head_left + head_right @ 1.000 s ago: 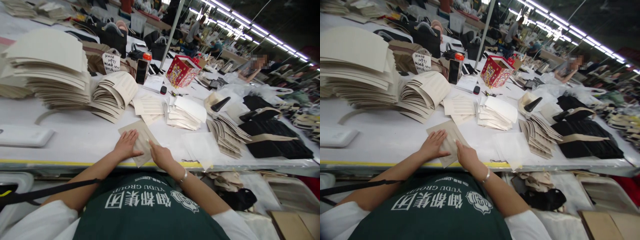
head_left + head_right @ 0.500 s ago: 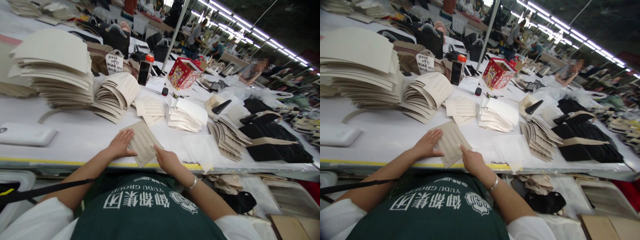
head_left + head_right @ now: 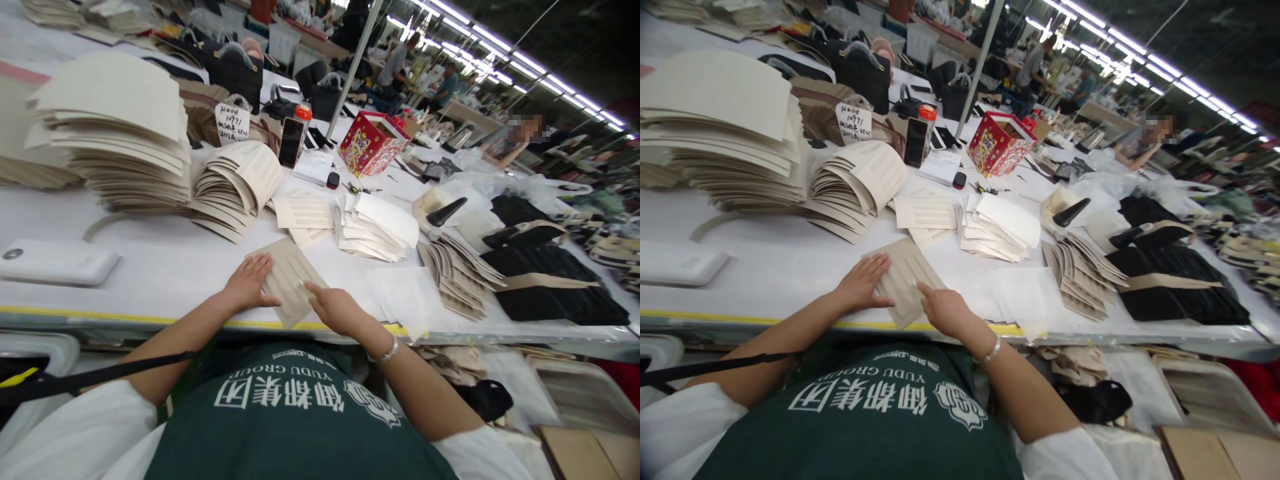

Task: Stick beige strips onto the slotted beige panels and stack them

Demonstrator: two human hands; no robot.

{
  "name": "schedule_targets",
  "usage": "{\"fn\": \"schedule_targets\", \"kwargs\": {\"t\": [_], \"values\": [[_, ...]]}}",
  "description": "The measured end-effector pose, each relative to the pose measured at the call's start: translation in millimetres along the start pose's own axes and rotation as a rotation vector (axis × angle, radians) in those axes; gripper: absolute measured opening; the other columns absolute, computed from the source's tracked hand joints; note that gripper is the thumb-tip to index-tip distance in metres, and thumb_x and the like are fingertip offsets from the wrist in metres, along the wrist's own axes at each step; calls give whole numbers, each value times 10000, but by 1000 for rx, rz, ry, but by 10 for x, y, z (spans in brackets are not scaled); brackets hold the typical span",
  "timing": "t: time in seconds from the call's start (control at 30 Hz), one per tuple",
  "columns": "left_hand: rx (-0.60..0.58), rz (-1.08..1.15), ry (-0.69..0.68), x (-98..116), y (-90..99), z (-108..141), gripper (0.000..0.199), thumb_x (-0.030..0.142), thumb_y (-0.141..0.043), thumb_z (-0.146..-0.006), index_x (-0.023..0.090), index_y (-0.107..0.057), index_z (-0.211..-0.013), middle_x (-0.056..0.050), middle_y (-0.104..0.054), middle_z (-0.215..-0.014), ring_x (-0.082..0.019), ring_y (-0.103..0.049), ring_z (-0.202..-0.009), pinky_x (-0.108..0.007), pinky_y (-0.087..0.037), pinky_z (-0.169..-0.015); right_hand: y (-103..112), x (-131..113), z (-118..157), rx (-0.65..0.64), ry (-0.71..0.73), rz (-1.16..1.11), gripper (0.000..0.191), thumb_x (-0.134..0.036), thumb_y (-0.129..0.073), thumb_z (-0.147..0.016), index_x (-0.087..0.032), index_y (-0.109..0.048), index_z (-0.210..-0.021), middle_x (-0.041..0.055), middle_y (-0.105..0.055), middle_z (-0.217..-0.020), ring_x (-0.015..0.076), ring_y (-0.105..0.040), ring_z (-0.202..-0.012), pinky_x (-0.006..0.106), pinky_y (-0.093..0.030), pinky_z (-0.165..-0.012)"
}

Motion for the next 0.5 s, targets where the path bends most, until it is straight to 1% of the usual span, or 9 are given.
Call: {"fn": "schedule_targets", "kwargs": {"t": [0.07,0.13,0.17,0.2,0.3,0.37,0.4,0.43,0.5], "values": [[6,-1,18,35,7,0,1072,750,-515,-621,61,-261,-1403,-144,-184,-1480,-271,-152,-1369,-388,-71,-1122,-43,-195,-313,66,-62,20,489,-262,-300,-946,-159,-249,-1421,122,-653,-1016,219,-626,-896,298,-451,-751],[7,-4,28,57,14,5,1060,738,-525,-622,66,-269,-1401,-140,-188,-1480,-267,-160,-1368,-383,-80,-1122,-122,-334,-484,70,-81,49,518,-213,-316,-930,-142,-204,-1431,137,-645,-1023,224,-625,-902,302,-460,-735],[7,-5,32,58,16,8,1056,734,-528,-621,70,-271,-1401,-138,-191,-1479,-266,-163,-1367,-383,-84,-1121,-170,-358,-468,53,-84,64,532,-187,-324,-920,-138,-191,-1433,145,-642,-1023,227,-627,-900,306,-464,-725],[9,-5,34,51,17,12,1053,734,-527,-622,74,-272,-1401,-137,-195,-1478,-267,-166,-1366,-385,-86,-1121,-219,-349,-381,27,-89,77,543,-168,-330,-911,-137,-184,-1433,151,-641,-1017,230,-630,-890,308,-468,-714],[19,3,23,-12,15,21,1056,743,-514,-624,67,-273,-1399,-147,-196,-1477,-277,-158,-1367,-390,-89,-1122,-320,-197,105,-92,-115,90,528,-167,-350,-902,-150,-239,-1418,138,-663,-935,233,-648,-814,303,-470,-677],[12,17,-13,-64,15,25,1045,738,-505,-636,57,-275,-1394,-159,-187,-1478,-282,-148,-1368,-387,-95,-1121,-309,-108,325,-137,-111,83,492,-218,-366,-910,-168,-303,-1395,122,-673,-903,236,-651,-793,299,-468,-671],[8,25,-31,-85,19,27,1036,731,-505,-642,56,-274,-1393,-162,-183,-1479,-283,-145,-1369,-387,-100,-1121,-278,-92,330,-128,-99,75,477,-247,-358,-920,-182,-314,-1391,116,-674,-915,235,-650,-803,298,-466,-678],[5,32,-46,-100,25,30,1029,722,-509,-647,57,-267,-1395,-164,-183,-1479,-283,-144,-1369,-388,-106,-1120,-236,-97,258,-96,-85,67,467,-270,-336,-933,-195,-310,-1393,110,-671,-945,232,-647,-827,297,-464,-692],[9,48,-48,-110,46,36,1034,701,-528,-647,56,-240,-1401,-168,-191,-1478,-283,-150,-1367,-386,-119,-1118,-140,-151,-58,0,-60,51,465,-286,-280,-956,-211,-259,-1414,104,-656,-1021,220,-634,-888,296,-456,-728]]}}
Point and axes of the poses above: each hand's wrist, its own z-axis away from the middle knuckle, its own y-axis out of the back of the hand, x = y × z, the point moved 1 cm from there along -z, towards the middle knuckle
